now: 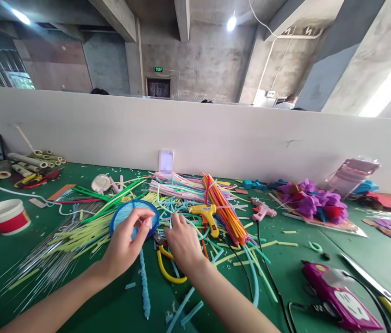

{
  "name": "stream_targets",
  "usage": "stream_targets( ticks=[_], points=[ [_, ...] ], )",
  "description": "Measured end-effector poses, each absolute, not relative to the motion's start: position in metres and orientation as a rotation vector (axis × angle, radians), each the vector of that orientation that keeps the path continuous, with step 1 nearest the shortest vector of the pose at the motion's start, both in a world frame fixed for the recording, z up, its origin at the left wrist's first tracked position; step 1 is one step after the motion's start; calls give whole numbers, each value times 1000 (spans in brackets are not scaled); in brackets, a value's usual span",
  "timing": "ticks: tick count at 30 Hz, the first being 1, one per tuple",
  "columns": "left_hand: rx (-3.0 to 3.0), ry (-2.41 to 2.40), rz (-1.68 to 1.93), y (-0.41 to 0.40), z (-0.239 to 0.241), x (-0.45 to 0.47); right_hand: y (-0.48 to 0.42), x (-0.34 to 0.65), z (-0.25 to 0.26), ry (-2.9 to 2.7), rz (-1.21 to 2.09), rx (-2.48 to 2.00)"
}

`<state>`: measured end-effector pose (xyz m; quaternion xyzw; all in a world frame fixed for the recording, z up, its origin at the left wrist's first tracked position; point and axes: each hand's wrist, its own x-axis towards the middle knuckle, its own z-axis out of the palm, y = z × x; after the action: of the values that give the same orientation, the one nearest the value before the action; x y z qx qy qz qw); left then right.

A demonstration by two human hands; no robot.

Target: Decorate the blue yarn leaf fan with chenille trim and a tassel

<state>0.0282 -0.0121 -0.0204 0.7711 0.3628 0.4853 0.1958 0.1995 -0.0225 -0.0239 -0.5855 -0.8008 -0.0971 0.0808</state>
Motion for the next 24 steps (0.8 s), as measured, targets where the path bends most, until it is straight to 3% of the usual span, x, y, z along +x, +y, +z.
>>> stream_targets(
  ticks=[10,16,20,24],
  points=[
    [1905,1033,1061,-8,-40,36,-20,213,-27,-2295,-265,-1607],
    [1456,962,809,-27,-25,39,-57,221,-13,-1628,206,-1300],
    [1782,978,751,-37,-22,42,-73,210,-6,-1470,456,-1196],
    [2038,1025,665,-28,-32,45,-77,205,-11,-1367,469,-1121]
  ],
)
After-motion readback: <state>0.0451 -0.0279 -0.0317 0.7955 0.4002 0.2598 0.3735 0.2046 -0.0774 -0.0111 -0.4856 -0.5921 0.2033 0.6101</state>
